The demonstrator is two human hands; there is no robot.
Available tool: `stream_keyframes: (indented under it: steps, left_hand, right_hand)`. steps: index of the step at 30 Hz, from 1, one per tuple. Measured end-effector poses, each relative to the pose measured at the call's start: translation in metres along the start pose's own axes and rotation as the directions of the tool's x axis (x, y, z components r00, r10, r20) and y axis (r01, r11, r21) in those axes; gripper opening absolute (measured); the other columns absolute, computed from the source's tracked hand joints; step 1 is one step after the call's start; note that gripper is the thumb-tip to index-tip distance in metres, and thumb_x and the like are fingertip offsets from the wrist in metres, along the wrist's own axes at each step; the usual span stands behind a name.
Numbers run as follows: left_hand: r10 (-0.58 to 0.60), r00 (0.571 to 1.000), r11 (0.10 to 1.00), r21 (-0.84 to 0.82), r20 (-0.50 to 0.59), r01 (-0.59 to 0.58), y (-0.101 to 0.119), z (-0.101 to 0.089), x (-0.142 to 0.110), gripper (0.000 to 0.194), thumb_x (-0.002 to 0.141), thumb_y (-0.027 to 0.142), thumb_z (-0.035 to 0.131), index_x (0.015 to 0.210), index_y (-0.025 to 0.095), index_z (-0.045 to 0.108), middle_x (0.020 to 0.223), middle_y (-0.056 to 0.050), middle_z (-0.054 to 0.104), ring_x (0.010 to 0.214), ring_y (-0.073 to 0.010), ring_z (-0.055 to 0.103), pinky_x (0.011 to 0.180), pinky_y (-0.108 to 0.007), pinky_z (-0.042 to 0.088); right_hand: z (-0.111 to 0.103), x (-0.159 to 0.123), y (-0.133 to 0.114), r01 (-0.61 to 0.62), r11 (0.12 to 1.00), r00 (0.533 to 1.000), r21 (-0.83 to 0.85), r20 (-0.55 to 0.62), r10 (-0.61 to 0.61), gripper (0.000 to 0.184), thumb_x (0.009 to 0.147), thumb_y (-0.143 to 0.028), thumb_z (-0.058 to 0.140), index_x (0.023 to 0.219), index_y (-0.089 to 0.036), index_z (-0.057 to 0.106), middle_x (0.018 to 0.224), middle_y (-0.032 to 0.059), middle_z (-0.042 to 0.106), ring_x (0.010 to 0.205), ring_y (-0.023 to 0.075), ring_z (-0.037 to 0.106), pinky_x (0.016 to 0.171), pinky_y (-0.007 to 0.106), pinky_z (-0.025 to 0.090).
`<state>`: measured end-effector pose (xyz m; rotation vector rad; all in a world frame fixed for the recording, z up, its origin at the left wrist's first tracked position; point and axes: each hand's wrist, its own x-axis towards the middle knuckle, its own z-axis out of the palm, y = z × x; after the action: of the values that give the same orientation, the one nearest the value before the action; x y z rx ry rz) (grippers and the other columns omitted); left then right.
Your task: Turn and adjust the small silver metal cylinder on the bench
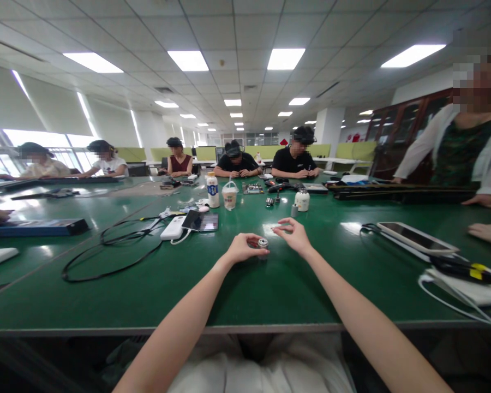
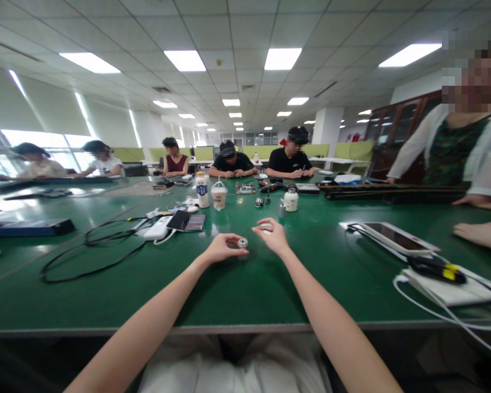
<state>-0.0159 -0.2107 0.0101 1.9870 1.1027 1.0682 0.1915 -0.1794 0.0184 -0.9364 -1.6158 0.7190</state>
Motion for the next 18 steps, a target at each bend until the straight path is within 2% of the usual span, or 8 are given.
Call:
stream_keyframes:
  steps: [5,9,15,18]
  left_hand:
    - [-0.003,1.0,1.0,-0.003,0.002,0.003,0.0,0.0,0.0,0.052,0.06,0.039,0.085,0.103,0.013,0.073,0.092,-0.01,0.077,0.084,-0.0221,0.072,0.08,-0.031,0.056]
    - [-0.006,1.0,1.0,0.0,-0.002,0.006,-0.001,0.0,0.0,0.053,0.059,0.039,0.085,0.103,0.014,0.073,0.091,-0.01,0.077,0.082,-0.0216,0.072,0.078,-0.03,0.056]
    - [0.001,1.0,1.0,0.006,-0.013,-0.001,0.0,0.001,0.0,0.053,0.058,0.041,0.085,0.102,0.014,0.073,0.091,-0.01,0.077,0.081,-0.0213,0.071,0.077,-0.03,0.056]
    - [0.007,1.0,1.0,-0.001,-0.025,-0.007,-0.002,0.003,0.0,0.054,0.058,0.042,0.085,0.103,0.014,0.073,0.092,-0.011,0.077,0.081,-0.0214,0.071,0.077,-0.03,0.056]
  right_hand:
    - [-0.02,-0.004,0.021,-0.09,0.994,0.986,-0.058,0.137,0.097,0.028,0.057,-0.024,0.085,0.078,-0.017,0.068,0.068,0.0064,0.076,0.072,0.026,0.075,0.074,0.04,0.06]
    - [-0.022,-0.006,0.027,-0.104,0.992,0.974,-0.07,0.194,0.116,0.033,0.054,-0.02,0.086,0.084,-0.017,0.071,0.078,0.0064,0.078,0.079,0.0245,0.075,0.079,0.039,0.06]
    - [-0.018,-0.005,0.024,-0.059,0.996,0.985,-0.067,0.159,0.069,0.024,0.06,-0.023,0.083,0.079,-0.017,0.07,0.074,0.0069,0.078,0.077,0.0256,0.075,0.078,0.041,0.06]
    - [-0.007,-0.005,0.01,0.012,0.999,0.995,-0.039,0.103,-0.008,0.024,0.069,-0.029,0.078,0.086,-0.017,0.068,0.085,0.0091,0.078,0.085,0.0255,0.075,0.081,0.04,0.058]
